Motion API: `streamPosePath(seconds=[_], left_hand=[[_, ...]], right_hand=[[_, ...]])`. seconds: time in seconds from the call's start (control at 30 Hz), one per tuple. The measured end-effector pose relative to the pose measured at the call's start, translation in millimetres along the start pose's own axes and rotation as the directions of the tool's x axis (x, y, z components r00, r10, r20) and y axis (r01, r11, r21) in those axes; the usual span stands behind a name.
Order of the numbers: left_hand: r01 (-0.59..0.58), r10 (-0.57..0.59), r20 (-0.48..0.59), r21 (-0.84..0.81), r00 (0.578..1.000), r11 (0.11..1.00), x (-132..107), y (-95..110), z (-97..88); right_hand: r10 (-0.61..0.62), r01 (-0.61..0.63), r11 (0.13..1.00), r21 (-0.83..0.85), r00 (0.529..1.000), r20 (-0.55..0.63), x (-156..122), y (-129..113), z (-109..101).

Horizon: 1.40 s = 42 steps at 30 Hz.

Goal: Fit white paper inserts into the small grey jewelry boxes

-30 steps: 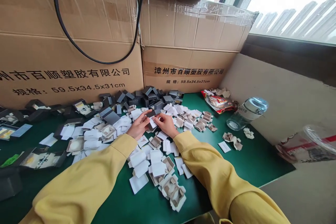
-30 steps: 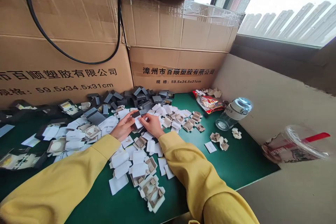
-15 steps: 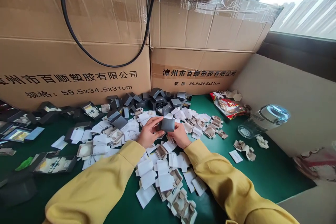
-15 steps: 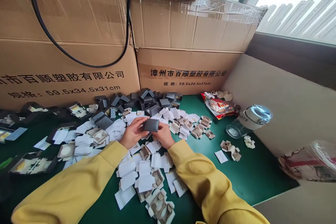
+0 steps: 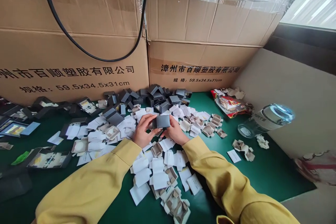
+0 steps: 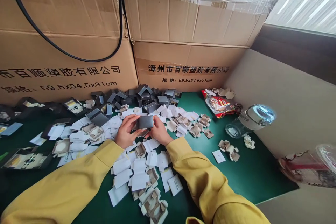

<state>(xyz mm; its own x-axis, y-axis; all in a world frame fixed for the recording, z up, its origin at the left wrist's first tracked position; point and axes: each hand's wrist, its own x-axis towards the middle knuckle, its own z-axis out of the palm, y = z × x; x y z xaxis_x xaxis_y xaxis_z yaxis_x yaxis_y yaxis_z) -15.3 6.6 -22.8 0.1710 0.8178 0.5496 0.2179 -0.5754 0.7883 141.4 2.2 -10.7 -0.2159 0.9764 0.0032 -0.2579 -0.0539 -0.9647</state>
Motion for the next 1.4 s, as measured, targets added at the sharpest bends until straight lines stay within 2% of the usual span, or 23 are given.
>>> streamPosePath(seconds=[0.17,0.37,0.47,0.53,0.63,0.73,0.9,1.0,1.1,1.23,1.33,1.4], left_hand=[[0.001,0.000,0.026,-0.026,1.000,1.000,3.0,3.7,-3.0],[-0.046,0.043,0.086,0.028,0.995,0.999,3.6,4.9,-9.0],[-0.063,0.054,0.087,0.106,0.995,0.992,3.4,9.2,-10.1],[-0.085,0.074,0.065,0.186,0.995,0.979,3.9,14.4,-11.6],[-0.100,0.101,0.014,0.327,0.995,0.940,8.0,22.3,-17.2],[-0.040,0.065,-0.038,0.459,0.997,0.887,20.5,26.5,-27.0],[0.113,0.045,-0.245,0.594,0.968,0.796,71.6,30.3,-43.8],[0.180,0.017,-0.265,0.696,0.964,0.695,109.4,31.3,-50.0],[0.256,-0.051,-0.274,0.794,0.960,0.552,133.8,24.8,-55.8],[0.325,-0.198,-0.267,0.869,0.943,0.374,139.0,8.7,-61.3],[0.329,-0.250,-0.254,0.885,0.934,0.330,135.1,5.3,-61.8],[0.311,-0.270,-0.228,0.894,0.936,0.323,132.8,12.3,-62.3]], right_hand=[[-0.006,-0.010,0.993,0.121,0.991,0.130,2.4,-4.7,-6.3],[-0.062,0.055,0.997,0.060,0.991,0.117,5.2,-1.2,-9.7],[-0.104,0.108,0.990,-0.087,0.994,0.043,4.7,-0.3,-9.7],[-0.177,0.162,0.948,-0.275,0.984,-0.030,4.6,-1.4,-10.9],[-0.349,0.243,0.768,-0.593,0.935,-0.068,5.1,-3.8,-14.3],[-0.480,0.281,0.602,-0.747,0.875,-0.058,5.8,-3.4,-16.5],[-0.609,0.336,0.478,-0.812,0.793,-0.030,5.3,1.2,-15.6],[-0.634,0.336,0.471,-0.816,0.772,-0.048,4.9,2.0,-16.0],[-0.652,0.343,0.473,-0.811,0.756,-0.060,4.8,2.0,-17.0],[-0.659,0.369,0.475,-0.799,0.751,-0.045,5.0,2.7,-17.3],[-0.653,0.373,0.491,-0.787,0.755,-0.049,5.6,3.5,-17.6],[-0.651,0.372,0.501,-0.782,0.757,-0.057,6.1,4.1,-18.1]])
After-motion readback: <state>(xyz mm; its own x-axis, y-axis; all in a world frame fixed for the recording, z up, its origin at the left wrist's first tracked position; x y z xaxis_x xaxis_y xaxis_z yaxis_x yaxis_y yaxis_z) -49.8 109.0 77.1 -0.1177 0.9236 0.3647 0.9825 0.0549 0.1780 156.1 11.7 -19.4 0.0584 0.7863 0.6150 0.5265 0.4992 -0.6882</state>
